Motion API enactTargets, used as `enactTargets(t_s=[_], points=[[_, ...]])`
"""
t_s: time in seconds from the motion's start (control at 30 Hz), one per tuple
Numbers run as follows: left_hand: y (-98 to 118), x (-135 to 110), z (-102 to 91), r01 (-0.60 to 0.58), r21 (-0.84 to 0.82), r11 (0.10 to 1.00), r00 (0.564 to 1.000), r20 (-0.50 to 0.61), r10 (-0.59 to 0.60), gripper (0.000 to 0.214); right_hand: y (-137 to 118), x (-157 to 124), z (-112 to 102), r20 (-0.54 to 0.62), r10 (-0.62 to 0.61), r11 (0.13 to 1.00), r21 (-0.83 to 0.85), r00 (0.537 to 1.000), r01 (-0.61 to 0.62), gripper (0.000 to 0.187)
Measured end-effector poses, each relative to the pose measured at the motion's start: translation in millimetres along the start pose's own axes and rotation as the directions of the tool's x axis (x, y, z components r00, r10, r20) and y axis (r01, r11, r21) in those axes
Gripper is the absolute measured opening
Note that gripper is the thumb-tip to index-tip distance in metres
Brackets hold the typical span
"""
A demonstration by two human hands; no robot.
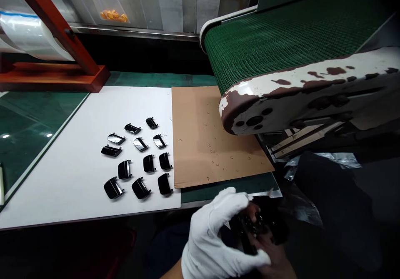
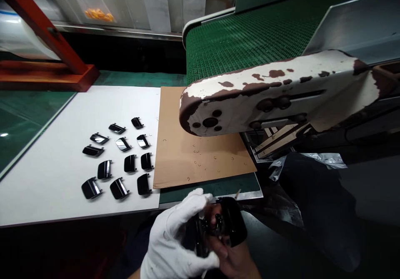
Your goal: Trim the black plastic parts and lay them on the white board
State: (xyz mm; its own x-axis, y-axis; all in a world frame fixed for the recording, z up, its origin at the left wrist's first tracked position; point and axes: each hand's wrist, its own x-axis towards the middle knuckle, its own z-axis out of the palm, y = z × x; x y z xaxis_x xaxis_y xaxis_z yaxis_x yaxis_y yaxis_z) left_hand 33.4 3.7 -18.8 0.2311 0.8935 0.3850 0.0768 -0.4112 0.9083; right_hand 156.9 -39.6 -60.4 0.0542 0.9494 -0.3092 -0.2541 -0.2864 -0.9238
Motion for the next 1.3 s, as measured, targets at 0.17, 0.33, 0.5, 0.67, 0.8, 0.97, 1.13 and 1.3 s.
enactTargets(t_s=[0.17, 0.33, 0.5, 0.67, 0.8, 0.97, 1.13, 1.3], points=[[-1, 3, -18.0, 0.127, 0.057, 0.99, 0.945, 0.298, -0.138, 0.06, -18, -5, -21, -0.052, 0.053, 0.998, 0.021, 0.997, -0.052, 0.046], [-6, -9, -18.6, 0.262, 0.145, 0.954, 0.802, 0.517, -0.299, 0.041, -29, -16, -32, 0.039, 0.232, 0.962, -0.154, 0.972, -0.224, 0.043], [-22, -24, -12.7, 0.302, 0.197, 0.933, 0.649, 0.674, -0.353, 0.025, -25, -19, -33, 0.072, 0.414, 0.861, -0.355, 0.908, -0.364, 0.025], [-21, -23, -11.4, 0.259, 0.295, 0.92, 0.629, 0.671, -0.393, 0.026, -26, -28, -32, 0.02, 0.376, 0.843, -0.422, 0.927, -0.333, 0.032], [-21, -1, -20.4, 0.087, 0.406, 0.91, 0.858, 0.434, -0.275, 0.048, -31, -32, -33, -0.192, 0.147, 0.964, -0.193, 0.97, -0.185, 0.047], [-55, 33, -27.3, 0.068, 0.62, 0.782, 0.946, 0.209, -0.247, 0.063, -31, -23, -32, -0.295, 0.043, 0.997, -0.045, 0.955, -0.058, 0.037], [-86, 52, -24.4, 0.05, 0.683, 0.729, 0.959, 0.172, -0.227, 0.061, -26, -16, -29, -0.18, 0.058, 0.998, 0.009, 0.982, -0.057, 0.036], [-74, 42, -30.1, 0.003, 0.674, 0.739, 0.966, 0.19, -0.177, 0.068, -25, -14, -31, -0.174, 0.06, 0.998, 0.004, 0.983, -0.061, 0.034]])
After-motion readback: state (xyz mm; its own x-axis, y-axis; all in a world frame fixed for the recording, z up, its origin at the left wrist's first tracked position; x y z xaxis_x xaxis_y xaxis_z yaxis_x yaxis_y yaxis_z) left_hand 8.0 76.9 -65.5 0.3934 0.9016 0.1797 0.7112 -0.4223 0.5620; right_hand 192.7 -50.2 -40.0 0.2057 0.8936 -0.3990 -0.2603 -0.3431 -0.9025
